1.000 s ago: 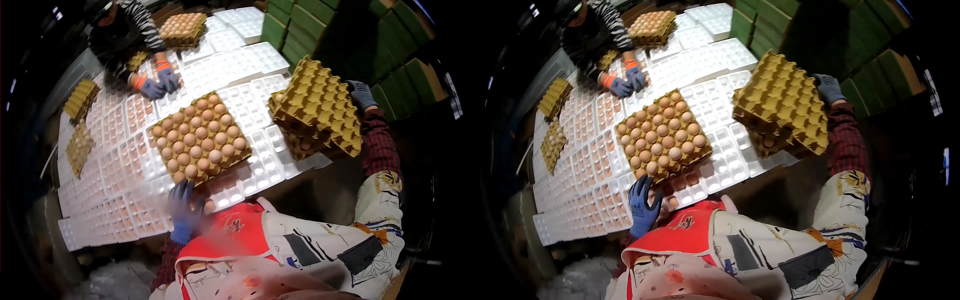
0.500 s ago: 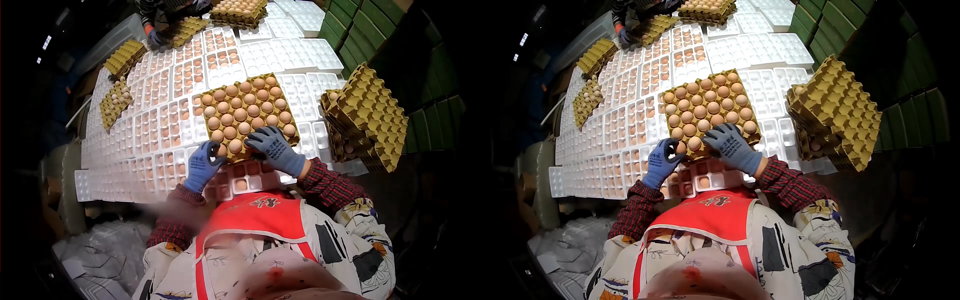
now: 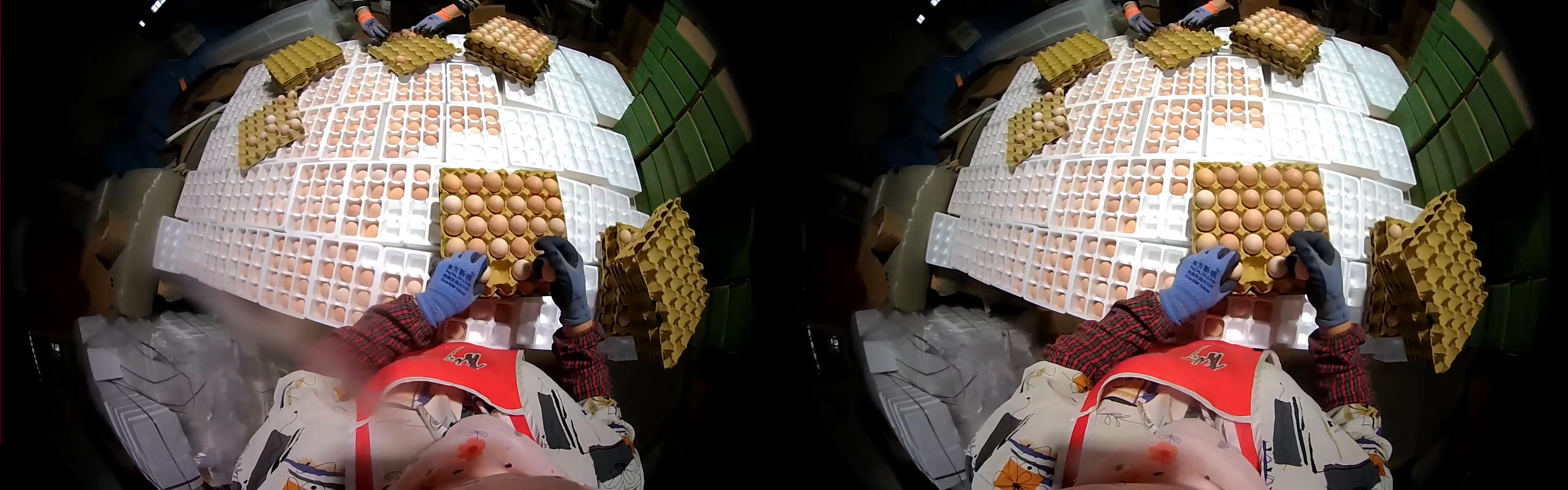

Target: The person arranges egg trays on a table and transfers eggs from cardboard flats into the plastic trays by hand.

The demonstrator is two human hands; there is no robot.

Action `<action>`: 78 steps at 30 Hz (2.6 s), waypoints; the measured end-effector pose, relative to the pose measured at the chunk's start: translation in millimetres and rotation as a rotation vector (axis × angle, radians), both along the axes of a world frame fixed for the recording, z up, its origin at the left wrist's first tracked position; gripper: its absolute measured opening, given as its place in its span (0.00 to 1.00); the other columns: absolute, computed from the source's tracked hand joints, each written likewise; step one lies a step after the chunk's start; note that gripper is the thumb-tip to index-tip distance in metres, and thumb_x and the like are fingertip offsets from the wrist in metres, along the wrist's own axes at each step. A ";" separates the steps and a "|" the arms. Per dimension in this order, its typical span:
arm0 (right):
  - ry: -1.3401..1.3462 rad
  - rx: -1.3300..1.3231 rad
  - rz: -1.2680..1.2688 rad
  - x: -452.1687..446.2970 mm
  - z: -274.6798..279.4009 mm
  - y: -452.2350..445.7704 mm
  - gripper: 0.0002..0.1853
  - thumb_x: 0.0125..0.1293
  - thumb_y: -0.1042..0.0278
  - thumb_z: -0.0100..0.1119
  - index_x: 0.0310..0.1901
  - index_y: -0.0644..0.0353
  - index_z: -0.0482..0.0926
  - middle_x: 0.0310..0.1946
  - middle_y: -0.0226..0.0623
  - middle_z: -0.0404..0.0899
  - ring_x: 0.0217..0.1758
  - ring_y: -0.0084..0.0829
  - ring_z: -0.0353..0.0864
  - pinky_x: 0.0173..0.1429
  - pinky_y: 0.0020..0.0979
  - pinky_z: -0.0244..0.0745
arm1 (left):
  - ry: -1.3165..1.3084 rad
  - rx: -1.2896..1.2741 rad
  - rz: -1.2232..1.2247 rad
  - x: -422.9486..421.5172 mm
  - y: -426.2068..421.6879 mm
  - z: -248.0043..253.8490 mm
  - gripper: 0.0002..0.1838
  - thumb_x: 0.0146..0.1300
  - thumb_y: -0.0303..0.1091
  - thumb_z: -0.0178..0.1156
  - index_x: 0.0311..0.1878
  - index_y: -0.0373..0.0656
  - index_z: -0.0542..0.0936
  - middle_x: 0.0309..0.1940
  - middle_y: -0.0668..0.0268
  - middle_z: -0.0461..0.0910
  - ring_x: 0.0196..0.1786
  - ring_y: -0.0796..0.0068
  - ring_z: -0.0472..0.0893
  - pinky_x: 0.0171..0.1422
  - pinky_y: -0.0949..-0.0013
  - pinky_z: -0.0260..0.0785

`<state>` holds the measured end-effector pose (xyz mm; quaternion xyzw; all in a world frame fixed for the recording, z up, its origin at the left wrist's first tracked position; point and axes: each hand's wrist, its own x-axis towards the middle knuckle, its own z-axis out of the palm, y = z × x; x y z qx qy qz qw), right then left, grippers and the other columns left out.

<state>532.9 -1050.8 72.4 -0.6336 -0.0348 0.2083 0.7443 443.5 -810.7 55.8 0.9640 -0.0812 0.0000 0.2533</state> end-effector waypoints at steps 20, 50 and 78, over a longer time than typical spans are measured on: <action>-0.136 -0.344 -0.368 -12.4 -5.2 53.1 0.14 0.70 0.71 0.59 0.54 0.67 0.80 0.43 0.36 0.84 0.42 0.25 0.83 0.49 0.27 0.79 | -0.362 0.247 0.823 145.1 624.0 -114.6 0.15 0.66 0.33 0.64 0.54 0.40 0.77 0.45 0.62 0.82 0.49 0.66 0.83 0.48 0.67 0.79; -1.286 -1.360 0.297 43.2 1.9 100.0 0.09 0.57 0.70 0.61 0.39 0.59 0.81 0.53 0.41 0.74 0.45 0.38 0.77 0.41 0.35 0.79 | -0.140 0.132 -0.085 33.7 30.2 22.7 0.26 0.55 0.37 0.70 0.58 0.46 0.78 0.62 0.54 0.71 0.57 0.57 0.77 0.53 0.58 0.76; -0.342 -1.163 0.408 -72.4 -91.1 276.3 0.27 0.59 0.49 0.65 0.56 0.53 0.77 0.54 0.51 0.73 0.50 0.49 0.81 0.52 0.44 0.79 | -0.124 -0.419 0.325 -22.7 225.5 -100.5 0.20 0.63 0.28 0.61 0.60 0.49 0.81 0.59 0.55 0.76 0.61 0.55 0.78 0.63 0.60 0.73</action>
